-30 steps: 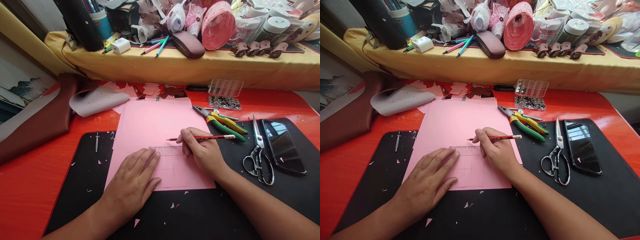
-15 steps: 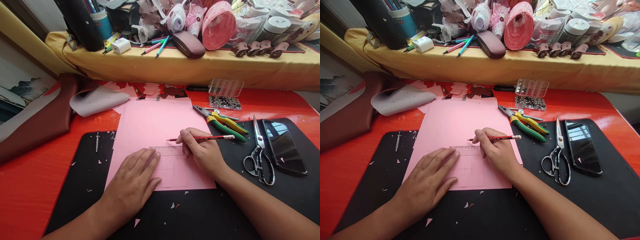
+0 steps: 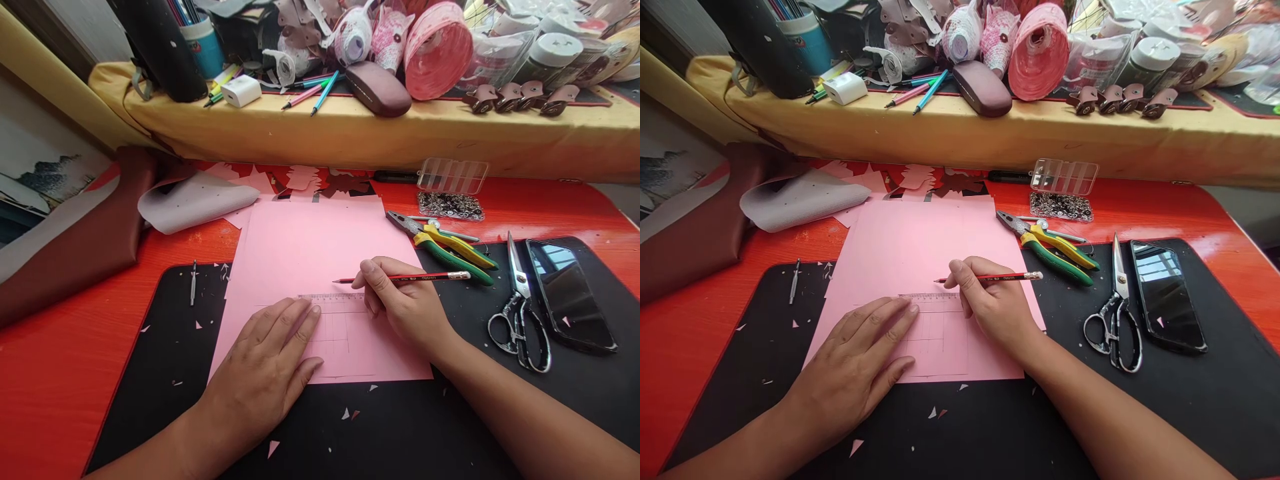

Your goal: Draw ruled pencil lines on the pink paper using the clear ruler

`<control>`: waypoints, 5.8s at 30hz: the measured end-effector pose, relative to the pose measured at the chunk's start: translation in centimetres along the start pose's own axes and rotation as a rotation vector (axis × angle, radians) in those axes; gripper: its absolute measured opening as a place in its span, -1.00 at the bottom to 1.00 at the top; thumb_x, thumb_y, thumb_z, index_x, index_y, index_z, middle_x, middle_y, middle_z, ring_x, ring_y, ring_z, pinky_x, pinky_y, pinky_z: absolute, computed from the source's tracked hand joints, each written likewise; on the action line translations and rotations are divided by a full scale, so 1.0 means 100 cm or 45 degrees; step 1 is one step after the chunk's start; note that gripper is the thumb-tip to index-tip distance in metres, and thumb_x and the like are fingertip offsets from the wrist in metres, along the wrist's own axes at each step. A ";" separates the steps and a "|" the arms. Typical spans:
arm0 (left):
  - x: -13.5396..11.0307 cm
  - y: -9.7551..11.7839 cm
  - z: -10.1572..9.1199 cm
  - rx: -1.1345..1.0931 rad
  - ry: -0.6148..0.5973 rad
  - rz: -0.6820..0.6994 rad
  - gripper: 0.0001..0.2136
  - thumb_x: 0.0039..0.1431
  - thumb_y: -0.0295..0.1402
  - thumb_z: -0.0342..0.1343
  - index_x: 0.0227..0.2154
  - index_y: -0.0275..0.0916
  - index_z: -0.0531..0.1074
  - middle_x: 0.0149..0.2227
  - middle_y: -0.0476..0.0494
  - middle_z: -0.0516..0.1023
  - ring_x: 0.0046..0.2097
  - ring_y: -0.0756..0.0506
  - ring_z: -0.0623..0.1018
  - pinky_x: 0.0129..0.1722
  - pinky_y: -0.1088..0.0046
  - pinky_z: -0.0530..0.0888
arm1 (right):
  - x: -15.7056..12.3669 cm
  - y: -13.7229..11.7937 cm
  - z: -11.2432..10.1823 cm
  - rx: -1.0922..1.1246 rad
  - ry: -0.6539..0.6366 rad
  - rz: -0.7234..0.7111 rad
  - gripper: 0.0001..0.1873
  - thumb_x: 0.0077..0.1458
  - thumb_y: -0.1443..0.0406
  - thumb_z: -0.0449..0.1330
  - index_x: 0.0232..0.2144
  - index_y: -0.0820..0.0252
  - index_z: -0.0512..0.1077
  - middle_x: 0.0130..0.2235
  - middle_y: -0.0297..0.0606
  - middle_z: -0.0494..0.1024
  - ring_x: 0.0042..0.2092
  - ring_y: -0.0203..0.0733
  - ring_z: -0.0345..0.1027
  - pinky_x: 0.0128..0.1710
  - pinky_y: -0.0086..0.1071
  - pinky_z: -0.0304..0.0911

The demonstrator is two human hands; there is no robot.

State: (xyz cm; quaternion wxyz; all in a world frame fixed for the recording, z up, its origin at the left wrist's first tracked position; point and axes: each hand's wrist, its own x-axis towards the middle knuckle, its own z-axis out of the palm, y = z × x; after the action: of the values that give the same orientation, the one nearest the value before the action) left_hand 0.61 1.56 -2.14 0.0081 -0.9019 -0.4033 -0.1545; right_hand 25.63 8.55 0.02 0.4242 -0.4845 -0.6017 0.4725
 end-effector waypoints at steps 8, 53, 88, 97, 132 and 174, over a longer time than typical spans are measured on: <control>0.000 0.001 0.000 0.003 0.002 -0.002 -0.57 0.64 -0.29 -0.08 0.38 -0.44 0.35 0.31 -0.44 0.50 0.33 -0.37 0.40 0.34 0.03 0.28 | 0.000 0.000 0.000 0.011 0.001 -0.005 -0.48 0.51 -0.04 0.19 -0.41 0.12 0.59 -0.64 -0.48 0.38 -0.57 -0.26 0.30 -0.20 -0.23 0.46; 0.000 0.004 -0.003 -0.097 -0.004 -0.102 -0.58 0.64 -0.29 -0.04 0.38 -0.39 0.39 0.32 -0.39 0.55 0.33 -0.34 0.47 0.36 0.03 0.31 | 0.001 0.000 -0.004 0.008 -0.036 0.139 -0.48 0.52 -0.05 0.18 -0.40 0.12 0.59 -0.61 -0.42 0.41 -0.54 -0.23 0.33 -0.39 -0.29 0.29; 0.001 0.005 -0.003 -0.081 0.031 -0.109 -0.59 0.61 -0.30 -0.02 0.35 -0.38 0.45 0.30 -0.38 0.56 0.31 -0.33 0.50 0.36 0.07 0.35 | 0.005 0.000 -0.003 0.198 0.106 0.235 -0.46 0.42 -0.14 0.26 -0.40 0.13 0.57 -0.65 -0.42 0.38 -0.58 -0.25 0.27 -0.55 -0.35 0.19; 0.001 0.005 -0.002 -0.084 0.014 -0.101 -0.58 0.63 -0.29 -0.05 0.35 -0.40 0.44 0.30 -0.40 0.56 0.31 -0.35 0.49 0.34 0.03 0.35 | 0.005 -0.002 -0.002 0.242 0.106 0.230 -0.47 0.42 -0.11 0.28 -0.41 0.15 0.59 -0.65 -0.41 0.40 -0.59 -0.28 0.27 -0.55 -0.37 0.16; 0.004 0.004 -0.001 -0.053 0.041 -0.069 -0.55 0.64 -0.28 -0.08 0.35 -0.44 0.44 0.29 -0.38 0.58 0.30 -0.33 0.49 0.32 0.06 0.31 | 0.003 -0.014 0.022 0.098 -0.147 0.225 -0.42 0.45 -0.18 0.20 -0.38 0.12 0.59 -0.62 -0.44 0.40 -0.54 -0.26 0.29 -0.43 -0.32 0.22; 0.005 0.004 -0.003 -0.011 0.024 -0.056 -0.57 0.58 -0.33 -0.02 0.34 -0.43 0.44 0.26 -0.40 0.59 0.27 -0.35 0.50 0.28 0.06 0.36 | 0.002 -0.018 0.012 -0.171 -0.226 0.136 -0.37 0.47 -0.21 0.13 -0.42 0.09 0.55 -0.63 -0.39 0.40 -0.57 -0.21 0.29 -0.46 -0.30 0.24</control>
State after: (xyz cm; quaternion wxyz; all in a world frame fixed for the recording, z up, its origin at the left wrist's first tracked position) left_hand 1.10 1.62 -1.72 0.0046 -0.8913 -0.4225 -0.1647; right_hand 24.08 8.41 1.51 0.3099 -0.4994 -0.6406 0.4941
